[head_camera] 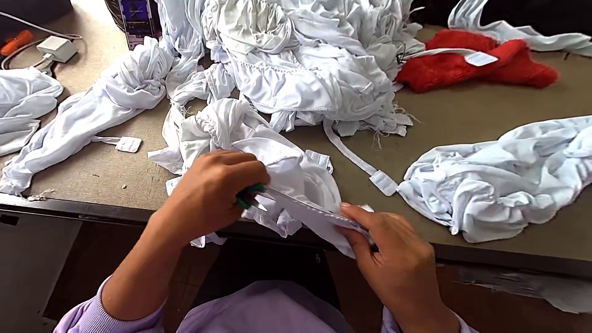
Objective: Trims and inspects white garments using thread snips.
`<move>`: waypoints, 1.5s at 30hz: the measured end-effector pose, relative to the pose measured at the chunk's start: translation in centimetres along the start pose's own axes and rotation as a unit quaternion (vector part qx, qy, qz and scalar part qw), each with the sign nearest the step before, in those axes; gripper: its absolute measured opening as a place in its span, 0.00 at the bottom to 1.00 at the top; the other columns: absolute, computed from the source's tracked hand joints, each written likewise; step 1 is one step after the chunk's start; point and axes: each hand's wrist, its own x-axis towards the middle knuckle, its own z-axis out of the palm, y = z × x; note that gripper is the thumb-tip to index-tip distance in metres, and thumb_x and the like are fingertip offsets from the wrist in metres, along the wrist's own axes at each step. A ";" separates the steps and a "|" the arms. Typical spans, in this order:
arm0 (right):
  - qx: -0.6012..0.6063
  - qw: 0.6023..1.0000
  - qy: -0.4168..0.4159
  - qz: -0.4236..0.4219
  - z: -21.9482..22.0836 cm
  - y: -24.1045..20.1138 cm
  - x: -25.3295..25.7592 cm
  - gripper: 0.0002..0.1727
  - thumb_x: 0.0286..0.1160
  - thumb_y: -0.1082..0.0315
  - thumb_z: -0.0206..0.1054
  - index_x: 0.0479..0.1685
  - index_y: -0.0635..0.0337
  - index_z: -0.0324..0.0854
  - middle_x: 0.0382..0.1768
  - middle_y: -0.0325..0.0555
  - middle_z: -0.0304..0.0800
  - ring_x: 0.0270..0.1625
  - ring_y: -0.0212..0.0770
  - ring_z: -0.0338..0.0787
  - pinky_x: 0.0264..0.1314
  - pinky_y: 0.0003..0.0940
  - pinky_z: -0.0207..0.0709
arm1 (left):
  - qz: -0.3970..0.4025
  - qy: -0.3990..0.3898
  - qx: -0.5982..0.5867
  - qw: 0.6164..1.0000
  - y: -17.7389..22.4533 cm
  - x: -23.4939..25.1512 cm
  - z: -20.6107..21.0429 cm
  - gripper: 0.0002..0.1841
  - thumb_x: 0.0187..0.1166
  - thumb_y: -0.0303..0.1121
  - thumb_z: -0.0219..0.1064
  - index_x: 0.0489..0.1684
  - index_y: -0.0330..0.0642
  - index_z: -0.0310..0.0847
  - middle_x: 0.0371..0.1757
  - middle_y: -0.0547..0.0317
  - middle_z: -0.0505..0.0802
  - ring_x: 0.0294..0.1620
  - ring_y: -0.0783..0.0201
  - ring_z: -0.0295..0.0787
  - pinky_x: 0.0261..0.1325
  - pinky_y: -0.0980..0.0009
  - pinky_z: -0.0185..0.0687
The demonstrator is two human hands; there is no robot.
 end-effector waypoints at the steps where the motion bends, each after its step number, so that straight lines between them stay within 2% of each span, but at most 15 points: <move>1: -0.031 0.999 0.004 0.007 -0.1 0.5 -0.5 0.14 0.85 0.63 0.63 0.54 0.62 0.90 0.41 0.51 0.95 0.43 0.46 0.91 0.57 0.42 0.77 | -0.011 0.020 0.032 0.999 -0.4 -0.6 -0.5 0.08 0.70 0.27 0.62 0.33 0.41 0.90 0.26 0.60 0.86 0.31 0.65 0.82 0.37 0.67 0.76; 4: -0.045 0.998 0.042 0.033 0.1 0.7 -2.2 0.11 0.80 0.68 0.63 0.45 0.63 0.90 0.38 0.53 0.93 0.46 0.50 0.89 0.61 0.46 0.74 | -0.076 -0.009 0.107 0.991 -1.1 -2.5 -0.9 0.06 0.67 0.27 0.64 0.30 0.41 0.89 0.26 0.57 0.87 0.31 0.56 0.85 0.37 0.56 0.77; 7: 0.077 0.991 0.091 0.058 0.8 0.0 -3.8 0.05 0.79 0.65 0.64 0.41 0.55 0.80 0.40 0.41 0.89 0.53 0.34 0.89 0.63 0.29 0.79 | -0.162 -0.104 0.093 0.977 -0.2 -3.8 -1.0 0.14 0.63 0.27 0.70 0.48 0.43 0.89 0.33 0.58 0.92 0.32 0.56 0.90 0.34 0.49 0.84; 9: 0.161 0.978 0.117 0.056 1.2 -1.0 -4.1 0.03 0.77 0.65 0.66 0.41 0.52 0.77 0.42 0.35 0.87 0.54 0.29 0.88 0.60 0.24 0.83 | -0.144 -0.072 0.064 0.985 1.4 -4.0 -1.0 0.18 0.62 0.33 0.65 0.53 0.46 0.86 0.31 0.68 0.86 0.27 0.71 0.79 0.29 0.68 0.78; 11: 0.209 0.967 0.133 0.055 1.3 -2.0 -4.0 0.05 0.76 0.64 0.68 0.41 0.49 0.76 0.45 0.30 0.86 0.54 0.25 0.88 0.58 0.20 0.83 | -0.105 -0.006 -0.036 0.994 3.4 -3.4 -0.5 0.12 0.71 0.34 0.66 0.48 0.42 0.88 0.32 0.69 0.86 0.29 0.80 0.76 0.31 0.82 0.75; 15: 0.242 0.959 0.141 0.048 1.2 -3.1 -3.4 0.08 0.75 0.62 0.69 0.38 0.47 0.73 0.45 0.28 0.86 0.54 0.22 0.88 0.55 0.17 0.84 | -0.044 -0.020 -0.188 0.981 6.4 -1.4 3.0 0.19 0.72 0.40 0.76 0.56 0.38 0.91 0.39 0.63 0.88 0.36 0.75 0.83 0.35 0.79 0.79; 16: 0.241 0.960 0.138 0.047 1.1 -3.3 -3.3 0.08 0.75 0.62 0.69 0.38 0.47 0.72 0.45 0.28 0.85 0.53 0.21 0.87 0.55 0.16 0.83 | -0.035 -0.034 -0.202 0.978 6.6 -1.1 3.8 0.18 0.73 0.39 0.76 0.56 0.39 0.92 0.40 0.62 0.88 0.37 0.74 0.83 0.35 0.78 0.79; 19: 0.226 0.968 0.099 0.050 0.9 -3.7 -3.0 0.08 0.74 0.62 0.68 0.41 0.46 0.72 0.53 0.28 0.84 0.63 0.25 0.84 0.64 0.22 0.81 | -0.015 -0.032 -0.212 0.977 6.7 -0.4 5.3 0.03 0.70 0.28 0.73 0.35 0.41 0.93 0.33 0.62 0.89 0.34 0.71 0.85 0.33 0.75 0.78; 22: 0.293 0.954 0.032 0.061 0.6 -3.9 -3.0 0.22 0.72 0.60 0.74 0.62 0.39 0.70 0.72 0.28 0.77 0.79 0.34 0.77 0.78 0.33 0.77 | -0.002 -0.019 -0.174 0.985 6.5 -0.3 5.5 0.02 0.72 0.27 0.71 0.33 0.41 0.90 0.32 0.62 0.88 0.35 0.68 0.85 0.35 0.71 0.76; 24: 0.346 0.934 0.034 0.077 0.1 -4.6 -2.8 0.22 0.76 0.62 0.74 0.65 0.36 0.71 0.70 0.27 0.80 0.70 0.31 0.84 0.67 0.25 0.85 | 0.020 0.003 -0.172 0.985 6.5 -0.3 5.7 0.03 0.72 0.28 0.71 0.34 0.40 0.90 0.33 0.61 0.90 0.37 0.67 0.86 0.36 0.70 0.74; 27: 0.385 0.915 0.021 0.118 -0.9 -5.1 -2.4 0.07 0.83 0.63 0.68 0.54 0.40 0.81 0.62 0.25 0.85 0.59 0.23 0.88 0.56 0.15 0.85 | 0.039 0.037 -0.203 0.978 6.6 -0.2 5.5 0.03 0.72 0.27 0.72 0.34 0.37 0.90 0.34 0.58 0.91 0.38 0.67 0.86 0.38 0.71 0.74; 34: 0.445 0.882 -0.044 0.151 -1.8 -5.3 -1.9 0.08 0.83 0.65 0.67 0.51 0.44 0.92 0.55 0.25 0.92 0.57 0.23 0.90 0.58 0.15 0.84 | -0.007 0.066 -0.250 0.966 6.7 -0.8 5.0 0.07 0.73 0.27 0.72 0.40 0.31 0.86 0.34 0.57 0.87 0.39 0.69 0.82 0.43 0.74 0.78; 37: 0.474 0.866 -0.028 0.159 -1.8 -5.2 -1.9 0.11 0.81 0.66 0.69 0.57 0.44 0.91 0.58 0.28 0.92 0.59 0.27 0.90 0.59 0.18 0.86 | -0.060 0.000 -0.222 0.973 6.6 -1.5 2.9 0.21 0.83 0.45 0.65 0.56 0.32 0.75 0.40 0.62 0.82 0.43 0.73 0.78 0.47 0.78 0.77; 41: 0.478 0.866 -0.006 0.147 -1.5 -5.0 -1.8 0.15 0.79 0.67 0.71 0.62 0.44 0.89 0.60 0.31 0.92 0.62 0.31 0.91 0.62 0.23 0.87 | -0.048 -0.070 -0.091 0.992 6.6 -2.1 1.3 0.19 0.85 0.51 0.61 0.43 0.42 0.87 0.29 0.69 0.85 0.32 0.73 0.82 0.32 0.75 0.76; 45: 0.469 0.870 -0.017 0.151 -1.5 -5.0 -1.9 0.17 0.77 0.66 0.73 0.64 0.43 0.88 0.64 0.30 0.90 0.66 0.33 0.89 0.65 0.24 0.87 | -0.048 -0.095 -0.030 0.994 7.0 -1.8 1.8 0.18 0.82 0.52 0.63 0.36 0.46 0.88 0.21 0.70 0.82 0.22 0.72 0.80 0.21 0.72 0.69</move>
